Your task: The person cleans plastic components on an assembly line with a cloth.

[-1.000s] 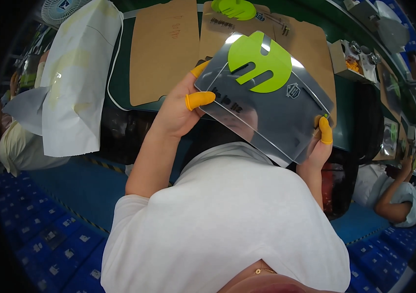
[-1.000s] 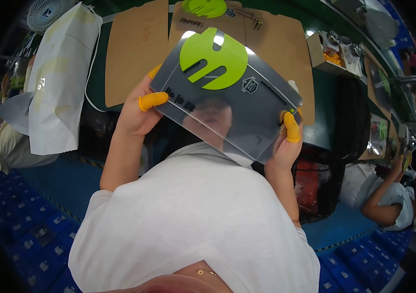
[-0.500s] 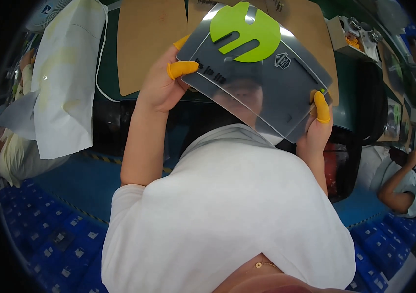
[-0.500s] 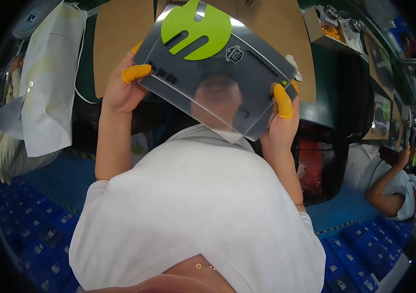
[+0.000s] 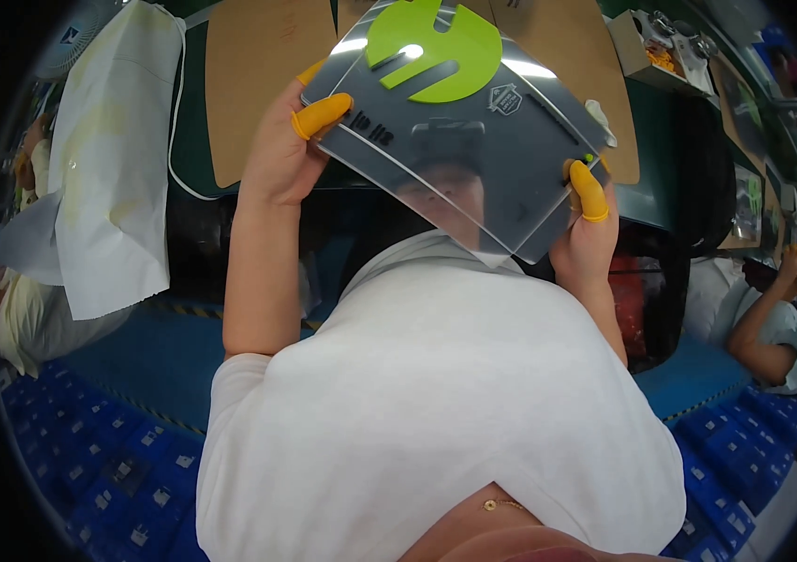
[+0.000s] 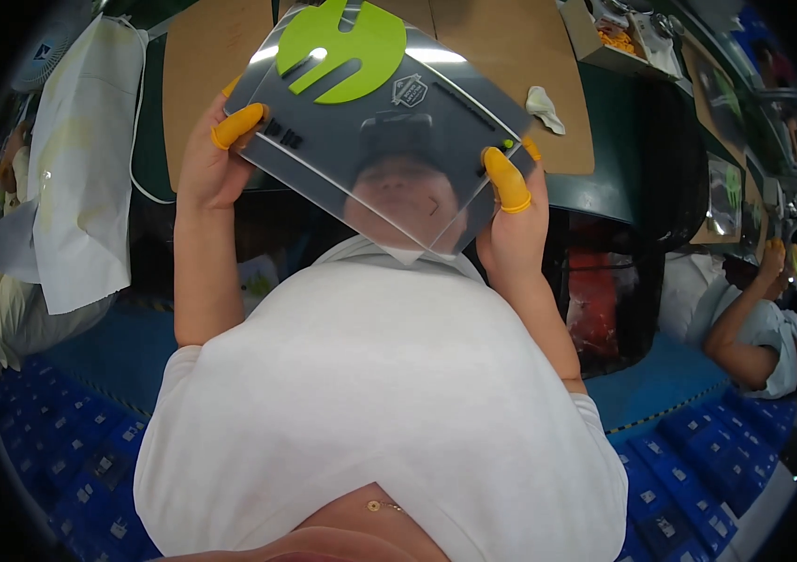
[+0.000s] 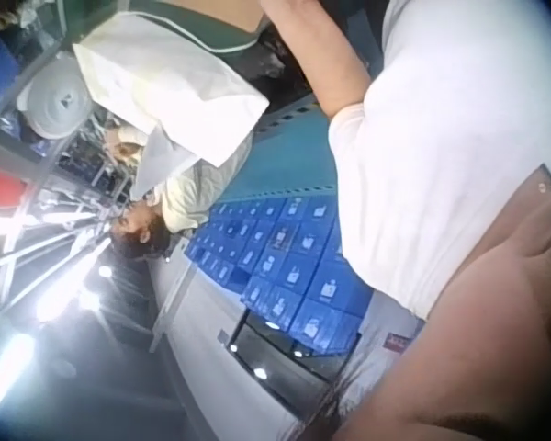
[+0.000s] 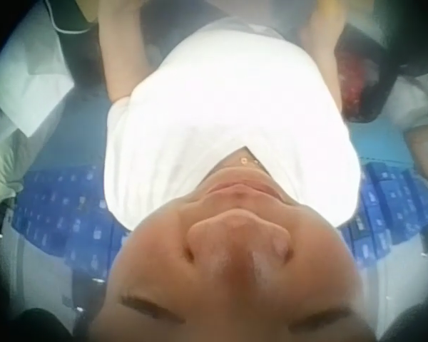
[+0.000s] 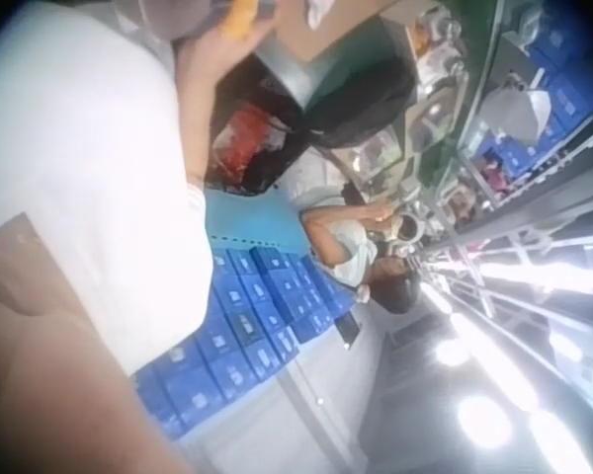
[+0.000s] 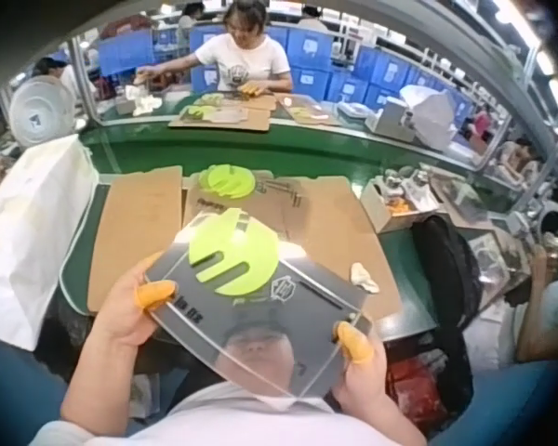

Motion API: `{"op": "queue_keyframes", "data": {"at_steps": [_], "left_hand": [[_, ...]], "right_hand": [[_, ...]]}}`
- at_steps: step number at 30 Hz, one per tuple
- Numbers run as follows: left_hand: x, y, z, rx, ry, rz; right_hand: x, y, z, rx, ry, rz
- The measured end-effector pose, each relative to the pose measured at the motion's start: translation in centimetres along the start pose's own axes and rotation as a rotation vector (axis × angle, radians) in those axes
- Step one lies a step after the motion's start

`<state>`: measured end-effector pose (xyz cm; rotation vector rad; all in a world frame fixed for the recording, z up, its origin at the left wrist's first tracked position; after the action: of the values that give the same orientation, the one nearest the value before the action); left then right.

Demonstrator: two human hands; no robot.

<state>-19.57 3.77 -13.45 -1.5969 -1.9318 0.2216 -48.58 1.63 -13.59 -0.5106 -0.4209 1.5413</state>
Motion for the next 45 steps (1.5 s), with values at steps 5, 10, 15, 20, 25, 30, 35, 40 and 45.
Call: {"op": "queue_keyframes", "data": {"at_steps": [5,10,15,20,25,30,35,40,45], "left_hand": [[0.0,0.5,0.3,0.104,-0.045,0.105],[0.4,1.0,0.3,0.033,-0.040,0.042],[0.7,0.3,0.1,0.137,-0.059,0.054],[1.6,1.4,0.0,0.146,-0.058,0.090],[4.1,2.5,-0.9,0.103,-0.095,0.020],[5.1,5.2,-2.5,0.119,-0.054,-0.112],[5.2,7.8,-4.7,0.201,-0.125,-0.218],[4.9,11.1,-8.7,0.027,-0.229,-0.385],[-1.0,10.7,-14.6,-0.403,-0.169,-0.408]], "right_hand": [[0.1,-0.1,0.1,0.017,-0.011,0.079],[0.7,-1.1,0.0,-0.086,-0.037,0.092],[0.0,-0.9,0.8,-0.033,-0.031,0.173],[-0.1,-2.4,0.7,0.011,-0.108,0.258],[-0.1,-3.8,-0.7,0.099,-0.189,0.213],[-0.6,-5.7,-2.4,-0.045,-0.299,0.309],[-2.0,-9.7,-4.1,-0.035,-0.411,0.348],[0.3,-13.9,-4.4,0.031,-0.550,0.531],[3.2,-15.1,-7.8,-0.008,-0.685,0.632]]}}
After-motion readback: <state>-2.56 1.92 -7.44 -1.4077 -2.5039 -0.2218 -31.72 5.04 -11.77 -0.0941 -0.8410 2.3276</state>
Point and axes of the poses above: each hand's wrist, its own x-axis away from the middle knuckle, its own y-axis out of the back of the hand, z = x × y, the point moved 6 cm from there along -x, towards the middle knuckle, and after that the axes turned 14 degrees about y, right-handed, at the moved point
